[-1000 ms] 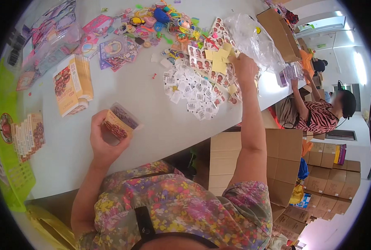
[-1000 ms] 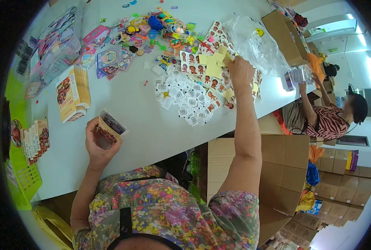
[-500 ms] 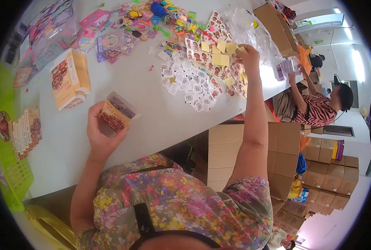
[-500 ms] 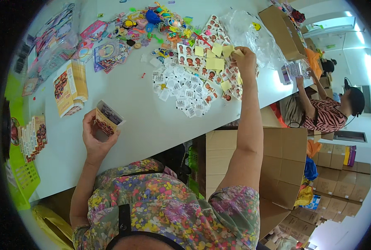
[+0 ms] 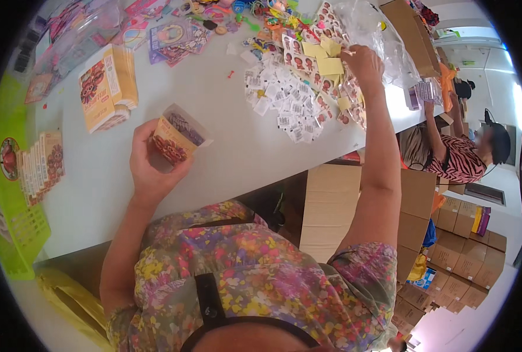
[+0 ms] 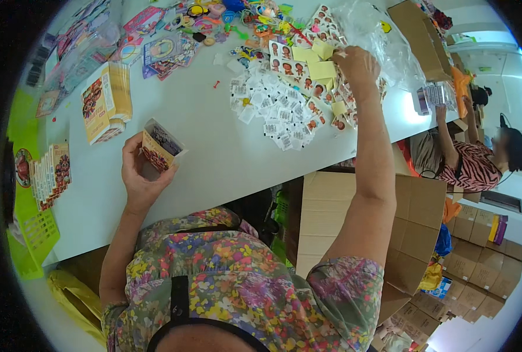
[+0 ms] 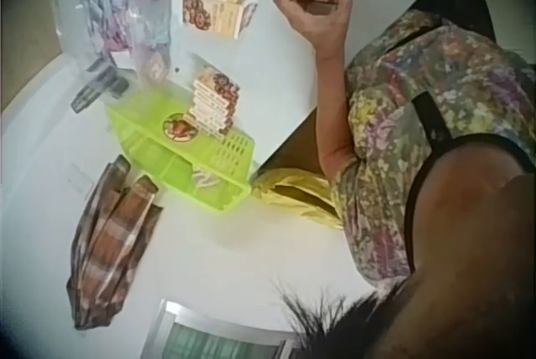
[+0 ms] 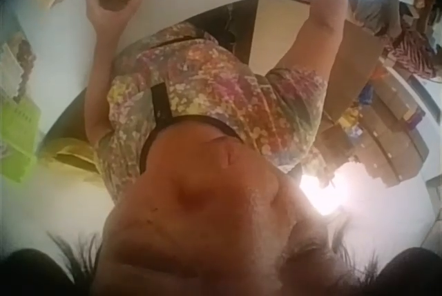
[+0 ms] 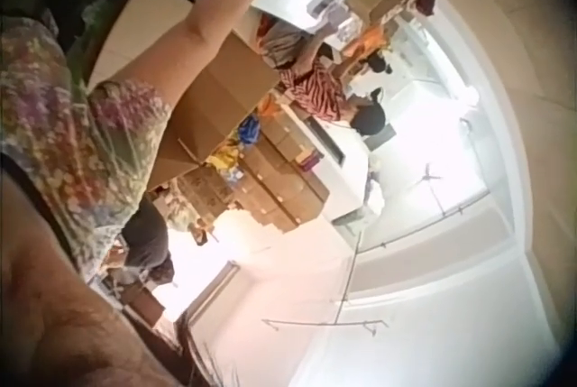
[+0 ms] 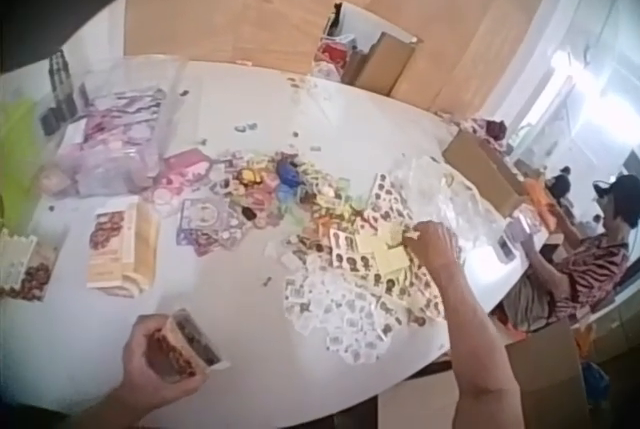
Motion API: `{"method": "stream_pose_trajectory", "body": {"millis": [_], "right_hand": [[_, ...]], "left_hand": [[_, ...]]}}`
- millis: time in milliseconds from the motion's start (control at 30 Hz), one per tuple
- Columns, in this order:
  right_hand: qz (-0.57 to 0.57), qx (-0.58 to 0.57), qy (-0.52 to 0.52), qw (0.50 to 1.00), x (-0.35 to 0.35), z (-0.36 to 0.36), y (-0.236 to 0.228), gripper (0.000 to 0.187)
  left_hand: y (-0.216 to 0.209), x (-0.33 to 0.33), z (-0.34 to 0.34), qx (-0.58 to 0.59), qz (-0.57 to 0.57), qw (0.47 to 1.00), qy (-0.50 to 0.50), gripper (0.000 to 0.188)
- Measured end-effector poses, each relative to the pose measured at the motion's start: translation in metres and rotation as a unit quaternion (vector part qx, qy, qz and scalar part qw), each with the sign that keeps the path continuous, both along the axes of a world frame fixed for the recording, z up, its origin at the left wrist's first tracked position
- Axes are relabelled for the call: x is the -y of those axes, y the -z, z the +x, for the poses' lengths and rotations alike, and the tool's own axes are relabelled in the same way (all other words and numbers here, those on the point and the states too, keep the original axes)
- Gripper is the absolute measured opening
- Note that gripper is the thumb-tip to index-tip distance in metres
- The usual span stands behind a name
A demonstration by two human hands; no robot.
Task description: Packaging small items like stickers and toys into small cardboard boxes at a production workstation.
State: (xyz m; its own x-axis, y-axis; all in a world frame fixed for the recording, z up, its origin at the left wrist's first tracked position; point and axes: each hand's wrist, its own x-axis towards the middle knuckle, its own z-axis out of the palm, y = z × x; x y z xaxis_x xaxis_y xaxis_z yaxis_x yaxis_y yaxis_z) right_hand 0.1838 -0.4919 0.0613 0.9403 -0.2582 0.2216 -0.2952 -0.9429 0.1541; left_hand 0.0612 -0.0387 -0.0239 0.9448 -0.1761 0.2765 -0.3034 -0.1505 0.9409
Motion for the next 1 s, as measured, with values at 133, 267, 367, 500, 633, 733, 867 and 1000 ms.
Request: {"method": "stream_pose_trajectory", "body": {"millis": [133,267,367,500,633,733,867,1000], "right_hand": [[-0.019,0.040,-0.016,0.999,-0.021,-0.005,-0.026,0.032],[0.326,-0.015,-0.181,0.928,-0.095,-0.053,0.001,0.010],[0.294,-0.037,-0.235,0.926,-0.147,-0.085,0.028,0.016],[0.304,0.005,-0.224,0.926,-0.160,-0.103,0.055,0.014],[0.333,0.018,-0.242,0.911,-0.151,-0.103,0.057,0.013],[0.378,0.029,-0.150,0.913,-0.146,-0.093,0.052,0.014],[0.289,0.025,-0.179,0.940,-0.152,-0.082,0.054,0.015],[0.277,0.018,-0.197,0.940,-0.149,-0.078,0.059,0.017]], "left_hand": [[-0.003,0.002,0.000,-0.005,-0.030,1.000,0.000,0.071],[-0.002,0.000,-0.001,0.000,-0.044,0.999,0.001,0.071],[0.000,0.000,0.000,-0.021,-0.051,0.998,-0.004,0.071],[-0.003,-0.001,0.000,-0.038,-0.052,0.998,-0.004,0.071],[-0.003,-0.002,0.003,-0.033,-0.056,0.998,-0.007,0.070],[-0.001,-0.003,0.002,-0.028,-0.049,0.998,-0.008,0.070],[-0.004,-0.002,0.002,-0.017,-0.045,0.999,-0.005,0.070],[0.004,-0.002,0.003,-0.035,-0.061,0.998,-0.007,0.071]]}}
